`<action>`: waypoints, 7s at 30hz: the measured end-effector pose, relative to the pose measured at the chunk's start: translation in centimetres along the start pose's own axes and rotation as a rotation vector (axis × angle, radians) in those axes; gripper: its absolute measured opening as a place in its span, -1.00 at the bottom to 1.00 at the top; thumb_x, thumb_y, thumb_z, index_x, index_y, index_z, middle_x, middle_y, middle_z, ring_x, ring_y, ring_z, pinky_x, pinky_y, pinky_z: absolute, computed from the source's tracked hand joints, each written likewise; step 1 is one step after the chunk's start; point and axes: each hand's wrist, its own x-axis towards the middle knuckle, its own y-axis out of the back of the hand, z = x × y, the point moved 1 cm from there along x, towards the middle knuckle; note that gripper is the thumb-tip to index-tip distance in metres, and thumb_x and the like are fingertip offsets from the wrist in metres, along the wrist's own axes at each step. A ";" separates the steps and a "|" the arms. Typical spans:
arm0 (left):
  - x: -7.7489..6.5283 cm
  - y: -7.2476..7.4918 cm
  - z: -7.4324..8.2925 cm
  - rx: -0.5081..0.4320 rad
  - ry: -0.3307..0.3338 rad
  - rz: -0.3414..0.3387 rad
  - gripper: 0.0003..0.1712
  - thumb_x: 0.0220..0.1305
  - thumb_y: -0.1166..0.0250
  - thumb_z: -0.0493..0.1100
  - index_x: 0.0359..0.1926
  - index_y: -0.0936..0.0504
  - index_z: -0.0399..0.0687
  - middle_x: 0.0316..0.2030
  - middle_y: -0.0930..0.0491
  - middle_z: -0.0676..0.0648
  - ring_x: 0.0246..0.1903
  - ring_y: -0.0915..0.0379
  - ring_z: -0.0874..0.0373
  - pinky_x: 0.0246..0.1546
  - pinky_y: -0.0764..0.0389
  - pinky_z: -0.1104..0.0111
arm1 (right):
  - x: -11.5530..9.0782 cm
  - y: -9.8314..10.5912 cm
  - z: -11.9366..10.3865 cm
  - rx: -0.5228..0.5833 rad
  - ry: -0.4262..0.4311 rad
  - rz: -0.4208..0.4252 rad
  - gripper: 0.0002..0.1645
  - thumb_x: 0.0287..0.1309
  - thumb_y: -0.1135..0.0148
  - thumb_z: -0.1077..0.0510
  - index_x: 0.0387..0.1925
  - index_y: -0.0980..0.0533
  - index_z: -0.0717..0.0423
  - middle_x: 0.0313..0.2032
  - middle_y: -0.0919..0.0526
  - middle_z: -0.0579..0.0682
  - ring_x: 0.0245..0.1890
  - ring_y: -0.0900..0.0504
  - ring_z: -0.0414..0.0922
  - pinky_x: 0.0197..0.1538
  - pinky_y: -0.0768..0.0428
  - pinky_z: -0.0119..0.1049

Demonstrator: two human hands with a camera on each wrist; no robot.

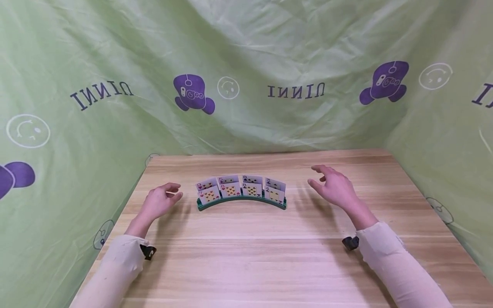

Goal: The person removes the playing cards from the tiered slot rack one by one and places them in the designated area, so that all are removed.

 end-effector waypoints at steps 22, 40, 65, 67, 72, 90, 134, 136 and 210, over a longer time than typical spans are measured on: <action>-0.5 -1.1 0.1 -0.097 -0.001 0.046 -0.60 0.37 -0.27 -0.12 0.13 -0.58 -0.25 -0.08 -0.71 -0.23 -0.08 -0.68 -0.13 -0.09 -0.69 0.08 | -0.5 -0.2 -0.4 0.063 -0.002 0.005 -0.36 0.35 -0.15 -0.13 0.31 -0.40 0.12 0.21 -0.59 0.20 0.00 -0.70 0.14 0.03 -0.57 0.20; -0.7 -2.3 0.5 -0.166 0.005 0.035 -0.60 0.31 -0.33 -0.18 0.09 -0.59 -0.29 -0.11 -0.72 -0.24 -0.14 -0.68 -0.07 -0.09 -0.70 0.15 | -0.9 -0.9 -0.6 0.142 0.010 0.026 -0.45 0.34 -0.19 -0.06 0.23 -0.46 0.16 0.10 -0.66 0.20 -0.09 -0.73 0.11 0.01 -0.59 0.14; -1.1 -3.8 1.1 -0.218 0.058 0.029 -0.63 0.24 -0.39 -0.22 0.03 -0.62 -0.29 -0.16 -0.72 -0.22 -0.21 -0.66 0.00 -0.15 -0.68 0.28 | -1.5 -2.3 -1.2 0.229 0.021 0.046 -0.60 0.34 -0.18 0.01 0.10 -0.54 0.12 -0.08 -0.74 0.08 -0.18 -0.74 0.01 -0.06 -0.63 0.01; -1.1 -3.9 1.1 -0.215 0.058 0.031 -0.64 0.23 -0.40 -0.22 0.02 -0.62 -0.29 -0.16 -0.72 -0.22 -0.21 -0.66 0.01 -0.14 -0.69 0.26 | -1.6 -2.3 -1.3 0.239 0.026 0.044 -0.62 0.34 -0.19 0.03 0.09 -0.55 0.13 -0.09 -0.74 0.08 -0.19 -0.74 0.01 -0.07 -0.63 -0.01; -1.2 -4.1 1.2 -0.215 0.060 0.031 -0.63 0.22 -0.41 -0.20 0.01 -0.63 -0.27 -0.16 -0.72 -0.21 -0.20 -0.67 0.01 -0.11 -0.70 0.21 | -1.7 -2.4 -1.6 0.264 0.026 0.027 -0.63 0.34 -0.20 0.05 0.07 -0.55 0.16 -0.12 -0.73 0.09 -0.20 -0.73 0.00 -0.13 -0.65 -0.08; -1.2 -4.9 1.4 -0.229 0.084 0.013 -0.64 0.17 -0.42 -0.23 -0.01 -0.64 -0.23 -0.16 -0.72 -0.20 -0.19 -0.67 0.02 -0.10 -0.70 0.23 | -2.2 -3.2 -2.6 0.326 0.003 -0.001 -0.75 0.33 -0.21 0.07 -0.04 -0.59 0.09 -0.19 -0.72 0.03 -0.26 -0.65 -0.09 -0.26 -0.59 -0.30; -0.9 -6.1 1.3 -0.262 0.091 -0.003 -0.66 0.15 -0.42 -0.31 -0.03 -0.63 -0.23 -0.21 -0.71 -0.19 -0.24 -0.65 0.08 -0.12 -0.70 0.25 | -2.6 -5.3 -5.7 0.506 -0.076 -0.052 -0.81 0.30 -0.24 0.09 -0.14 -0.59 0.11 -0.28 -0.70 0.05 -0.37 -0.68 -0.04 -0.37 -0.56 -0.35; -0.9 -6.1 1.3 -0.264 0.090 -0.005 -0.66 0.15 -0.42 -0.32 -0.02 -0.62 -0.24 -0.20 -0.71 -0.19 -0.23 -0.65 0.08 -0.11 -0.70 0.25 | -2.6 -5.4 -5.8 0.503 -0.077 -0.051 -0.81 0.30 -0.24 0.09 -0.15 -0.59 0.11 -0.28 -0.70 0.05 -0.38 -0.66 -0.05 -0.37 -0.55 -0.35; -0.8 -6.0 1.8 -0.268 0.089 0.011 -0.67 0.11 -0.44 -0.33 -0.07 -0.63 -0.25 -0.24 -0.71 -0.18 -0.26 -0.65 0.10 -0.22 -0.67 0.41 | -2.8 -4.3 -5.0 0.584 -0.134 -0.060 -0.81 0.31 -0.20 0.14 -0.12 -0.57 0.14 -0.36 -0.73 0.09 -0.47 -0.63 -0.01 -0.55 -0.45 -0.36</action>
